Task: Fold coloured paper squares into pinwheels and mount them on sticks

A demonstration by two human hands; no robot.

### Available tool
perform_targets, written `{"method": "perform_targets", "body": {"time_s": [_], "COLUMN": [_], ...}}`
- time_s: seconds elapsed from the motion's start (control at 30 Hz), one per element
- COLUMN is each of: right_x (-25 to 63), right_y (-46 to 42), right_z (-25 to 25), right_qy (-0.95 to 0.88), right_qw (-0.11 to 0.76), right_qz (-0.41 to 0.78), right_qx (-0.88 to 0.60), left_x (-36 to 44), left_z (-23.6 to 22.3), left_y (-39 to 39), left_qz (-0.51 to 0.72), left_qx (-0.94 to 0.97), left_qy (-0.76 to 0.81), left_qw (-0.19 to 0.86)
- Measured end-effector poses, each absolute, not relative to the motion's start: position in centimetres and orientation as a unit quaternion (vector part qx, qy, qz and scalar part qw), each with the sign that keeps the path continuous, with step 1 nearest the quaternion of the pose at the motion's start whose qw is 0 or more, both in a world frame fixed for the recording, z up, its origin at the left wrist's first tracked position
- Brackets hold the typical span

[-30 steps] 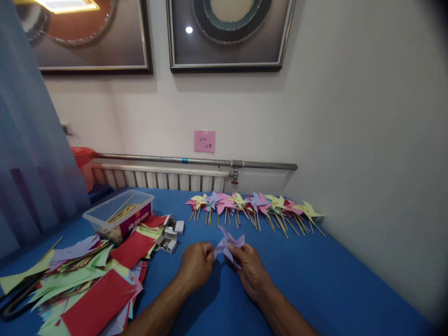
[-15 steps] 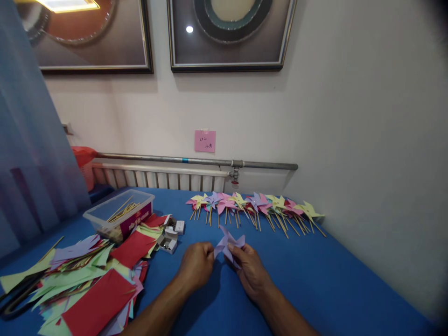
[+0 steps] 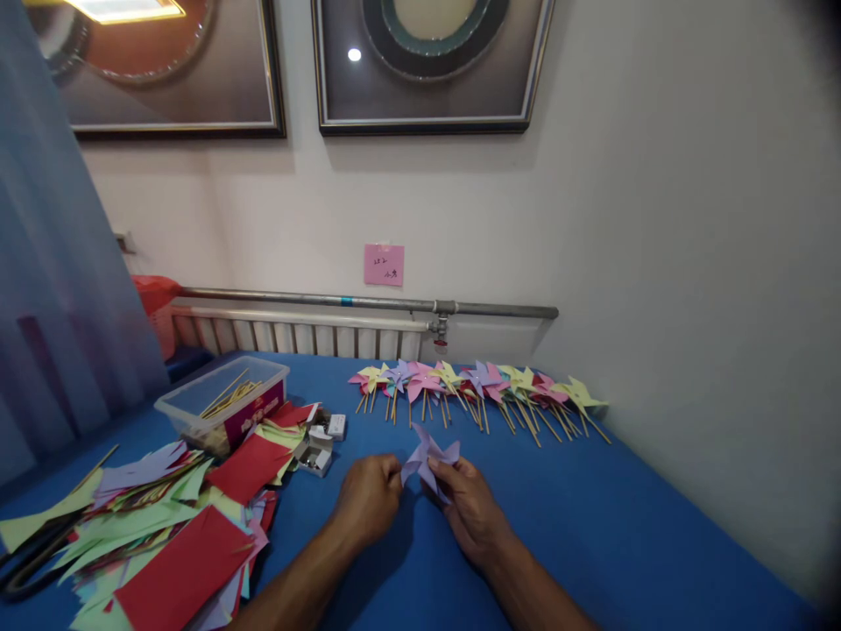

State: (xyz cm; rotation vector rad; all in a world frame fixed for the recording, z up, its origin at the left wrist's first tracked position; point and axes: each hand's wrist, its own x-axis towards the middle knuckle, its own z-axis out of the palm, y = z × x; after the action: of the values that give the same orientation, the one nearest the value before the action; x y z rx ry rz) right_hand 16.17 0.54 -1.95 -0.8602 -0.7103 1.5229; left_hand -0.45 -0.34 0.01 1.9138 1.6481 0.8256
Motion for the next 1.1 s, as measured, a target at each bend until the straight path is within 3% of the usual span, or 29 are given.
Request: {"method": "perform_targets", "body": {"time_s": [1.1], "right_x": [16.4], "right_y": [0.9], "right_z": [-2.69], "right_qy": [-0.3], "right_qw": [0.579], "right_qz": [0.671], "right_qx": [-0.352], "left_x": [-0.47], "left_z": [0.19], "left_y": [-0.41], "left_qz": [0.292], "left_qx": [0.7], "left_qy": [0.607], "left_qw": [0.236]}}
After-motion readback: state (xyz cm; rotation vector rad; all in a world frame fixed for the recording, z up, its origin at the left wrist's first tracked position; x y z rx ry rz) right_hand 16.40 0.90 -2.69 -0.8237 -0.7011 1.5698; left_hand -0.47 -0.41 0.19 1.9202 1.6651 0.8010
